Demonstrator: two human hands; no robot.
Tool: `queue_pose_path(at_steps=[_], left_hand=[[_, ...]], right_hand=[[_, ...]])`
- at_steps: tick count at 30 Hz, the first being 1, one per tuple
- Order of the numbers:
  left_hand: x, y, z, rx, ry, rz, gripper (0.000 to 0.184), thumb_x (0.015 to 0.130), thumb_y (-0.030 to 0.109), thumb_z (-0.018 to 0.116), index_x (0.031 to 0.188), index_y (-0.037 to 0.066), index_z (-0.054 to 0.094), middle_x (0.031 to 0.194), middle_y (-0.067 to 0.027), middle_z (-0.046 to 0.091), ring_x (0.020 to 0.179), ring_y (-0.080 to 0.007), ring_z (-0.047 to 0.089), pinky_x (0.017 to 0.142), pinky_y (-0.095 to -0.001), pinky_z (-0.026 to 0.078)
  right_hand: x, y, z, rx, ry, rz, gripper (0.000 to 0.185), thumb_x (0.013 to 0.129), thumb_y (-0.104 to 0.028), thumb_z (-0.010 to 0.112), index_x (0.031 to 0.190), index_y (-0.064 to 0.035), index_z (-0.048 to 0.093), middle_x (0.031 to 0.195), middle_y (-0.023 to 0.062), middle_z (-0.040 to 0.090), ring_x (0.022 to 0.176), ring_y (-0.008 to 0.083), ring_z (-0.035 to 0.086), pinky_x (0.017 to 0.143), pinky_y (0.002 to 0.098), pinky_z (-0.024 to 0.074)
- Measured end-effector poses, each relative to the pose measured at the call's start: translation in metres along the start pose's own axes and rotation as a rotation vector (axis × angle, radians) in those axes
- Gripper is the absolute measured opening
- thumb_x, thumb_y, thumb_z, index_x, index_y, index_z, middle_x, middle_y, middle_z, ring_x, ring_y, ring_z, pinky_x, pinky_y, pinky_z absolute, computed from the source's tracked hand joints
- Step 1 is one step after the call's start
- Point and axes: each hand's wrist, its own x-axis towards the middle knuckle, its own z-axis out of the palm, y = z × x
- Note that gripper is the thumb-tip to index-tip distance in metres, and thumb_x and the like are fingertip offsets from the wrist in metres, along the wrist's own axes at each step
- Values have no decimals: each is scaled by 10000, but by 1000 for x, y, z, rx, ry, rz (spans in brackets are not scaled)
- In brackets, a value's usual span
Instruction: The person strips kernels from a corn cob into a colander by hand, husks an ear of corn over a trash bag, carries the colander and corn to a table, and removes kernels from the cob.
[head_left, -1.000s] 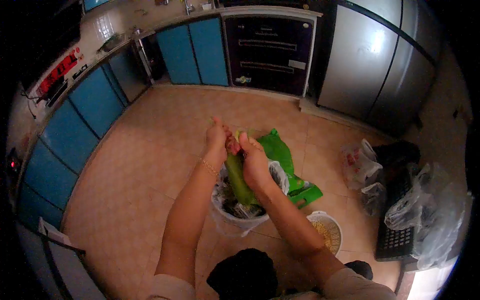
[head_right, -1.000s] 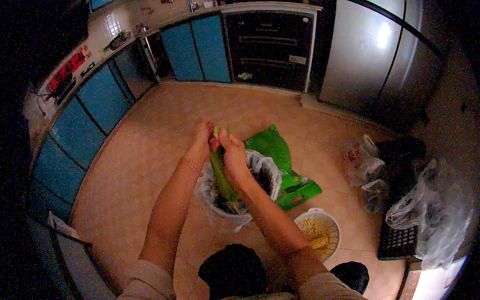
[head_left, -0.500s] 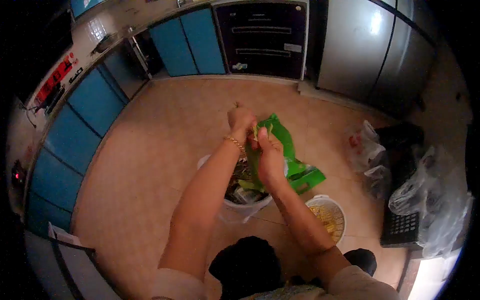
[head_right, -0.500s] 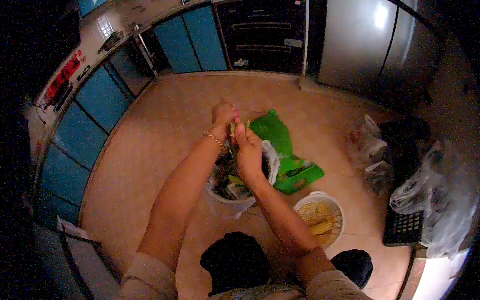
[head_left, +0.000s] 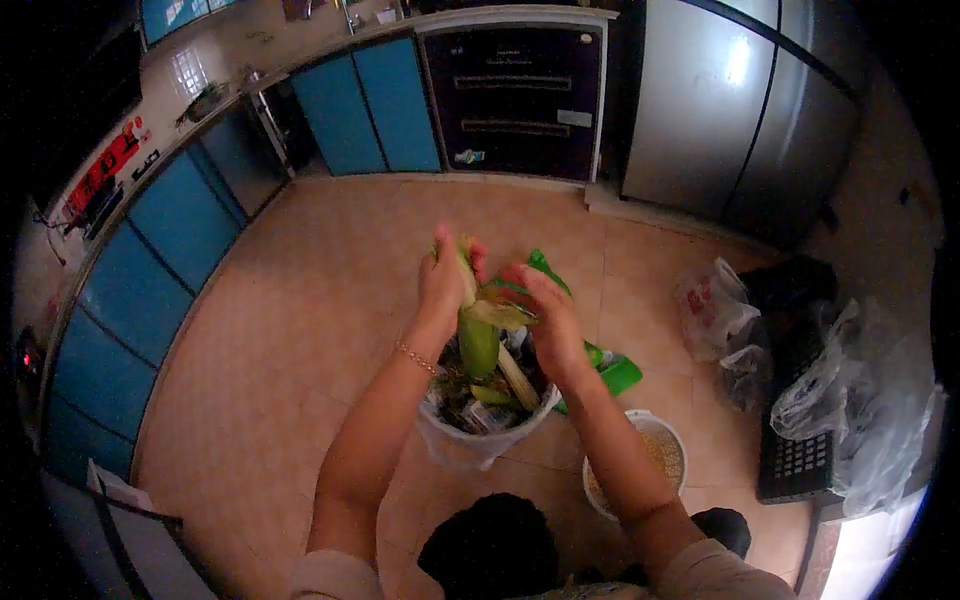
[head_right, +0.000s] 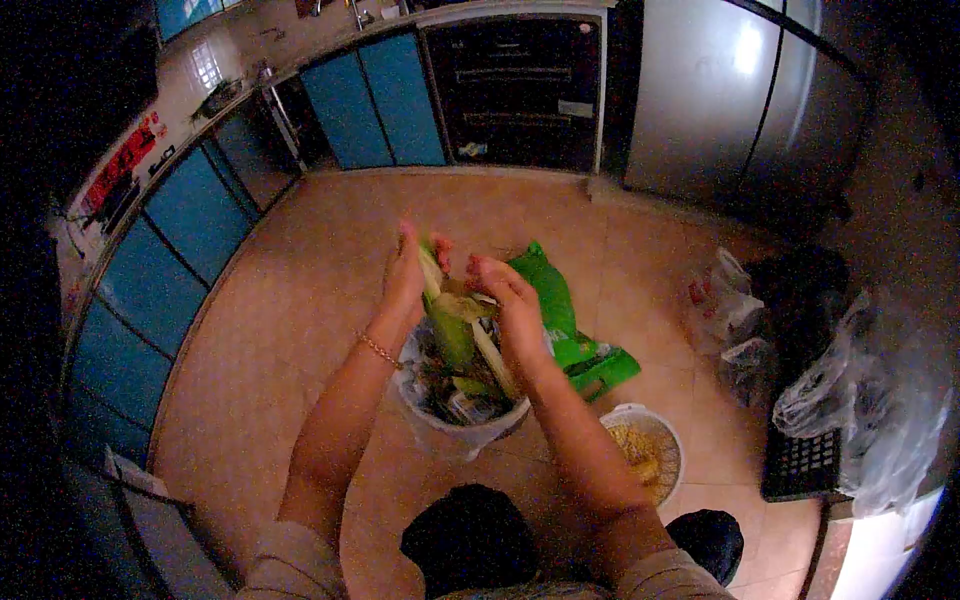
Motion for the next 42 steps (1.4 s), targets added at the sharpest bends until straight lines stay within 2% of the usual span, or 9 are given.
queue_pose_path(at_steps=[8,14,16,19,21,24,31,37,42], left_hand=[[-16,1,-11,99,-71,129,588,905,473,231,949,-2,575,866,-76,566,792,-133,523,691,-256,433],[-23,6,-9,81,-191,263,597,903,479,209,1100,4,513,1034,-93,536,926,-144,501,815,-264,404],[-20,-2,-10,86,-193,320,600,902,479,208,1121,2,498,1069,-100,521,947,-139,492,830,-264,395],[-23,-7,-10,-98,-64,260,522,890,450,350,1070,-12,516,992,-93,555,868,-110,516,769,-243,427],[-38,-1,-12,383,-57,256,413,836,396,521,917,-5,575,812,-46,585,703,-92,532,633,-227,450],[-27,-27,-20,94,-64,149,342,777,346,623,701,15,581,613,13,546,544,-68,483,484,-220,403],[-38,-18,-15,530,150,273,438,820,341,556,573,-16,501,464,-53,437,462,-80,414,418,-282,314],[-45,-4,-10,761,222,355,448,853,326,487,586,-33,477,484,-170,439,422,-229,436,436,-361,332],[-50,-1,-11,791,255,355,460,860,331,473,594,-45,478,504,-195,450,434,-288,437,449,-382,340]], right_hand=[[21,-13,16,-445,-156,39,303,797,-219,581,1029,-25,572,937,72,600,824,184,559,734,269,425],[37,7,27,-748,-225,-245,220,735,-174,636,851,12,615,820,129,611,699,141,566,610,276,437],[36,5,29,-965,-132,-640,171,705,-148,654,788,-2,621,722,125,599,598,127,551,543,282,429],[37,8,25,-752,-28,-349,143,748,-105,641,681,15,601,601,14,540,492,83,470,456,219,378],[38,8,24,-629,3,-244,145,755,-108,635,673,6,600,577,11,533,463,84,459,438,220,371],[36,8,22,-392,9,-93,155,769,-126,623,673,-5,602,546,11,529,446,78,454,425,221,364],[31,20,20,-8,127,85,121,786,-142,597,726,-38,578,592,-13,504,503,71,446,458,190,348],[32,25,17,319,190,242,135,804,-148,568,712,-49,558,598,-14,504,492,92,440,453,212,339],[24,18,36,-504,70,-219,182,801,-182,569,736,-12,567,588,26,531,496,137,475,468,278,386]])
